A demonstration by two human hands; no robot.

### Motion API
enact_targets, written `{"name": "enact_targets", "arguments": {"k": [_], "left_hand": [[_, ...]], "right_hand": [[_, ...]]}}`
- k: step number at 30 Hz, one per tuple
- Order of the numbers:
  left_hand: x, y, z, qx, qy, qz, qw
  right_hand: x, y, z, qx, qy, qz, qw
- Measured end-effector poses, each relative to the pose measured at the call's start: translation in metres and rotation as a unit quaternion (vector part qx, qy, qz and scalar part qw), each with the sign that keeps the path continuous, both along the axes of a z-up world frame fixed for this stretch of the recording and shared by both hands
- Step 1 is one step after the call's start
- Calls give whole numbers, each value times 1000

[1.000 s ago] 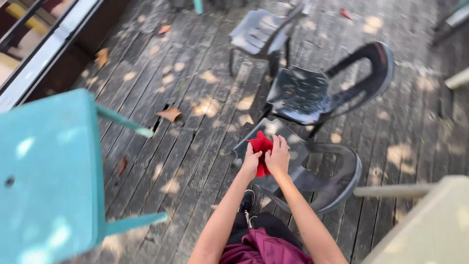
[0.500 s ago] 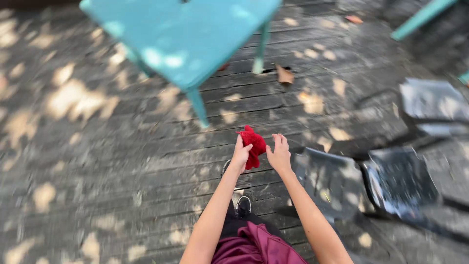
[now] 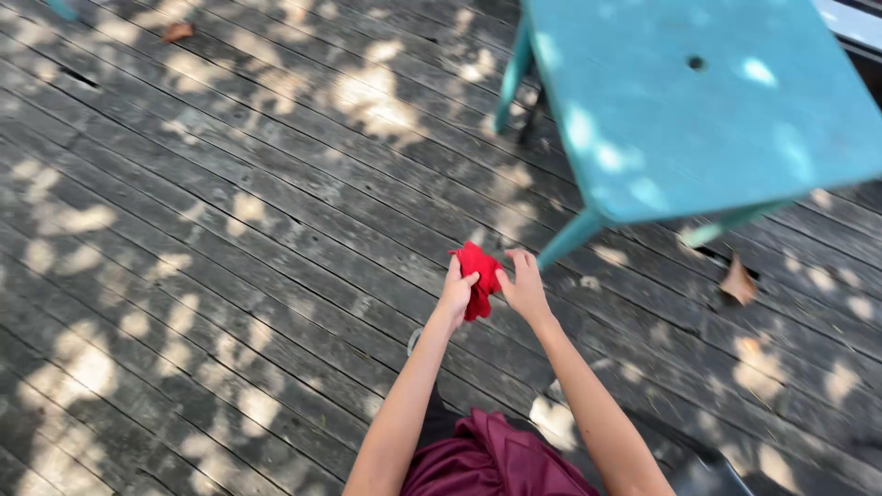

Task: Wiping down plastic tables and chairs with a wet cloth in an outdoor dining area.

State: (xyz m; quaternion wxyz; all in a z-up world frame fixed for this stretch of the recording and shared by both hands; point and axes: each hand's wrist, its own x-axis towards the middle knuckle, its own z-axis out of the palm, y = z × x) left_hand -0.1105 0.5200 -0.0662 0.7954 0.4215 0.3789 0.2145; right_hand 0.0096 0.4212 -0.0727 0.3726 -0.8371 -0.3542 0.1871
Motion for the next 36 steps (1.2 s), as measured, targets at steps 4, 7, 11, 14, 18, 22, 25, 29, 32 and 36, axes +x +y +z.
{"name": "enact_targets", "arguments": {"k": [4,7,11,14,18,22,25,29,32,36], "left_hand": [[-19,113,33,-7,33,11,999],[-30,167,53,-5,49,43,998],[-18,239,47,4,33,83,996],[13,281,26,-26,12,87,996],[66,340,-5,-34,10,56,998],[128,402,2,-48,9,35,998],[176,438,-6,-26,-22,27,999],[218,475,19,-29,-15,-18,999],[247,493,25,-29,-23,-57,998],[259,499,21,-37,-3,-114,993]], "right_hand": [[5,121,-11,-29,12,35,999],[7,182,-11,-54,66,40,996],[33,253,11,-31,64,64,995],[70,293,19,-57,73,53,994],[136,347,-6,-110,77,20,991],[210,389,-22,-113,120,-2,986],[264,381,-22,25,331,-170,928],[341,309,-102,370,630,-466,499],[360,268,-112,508,585,-556,300],[363,240,-98,586,506,-561,292]]}}
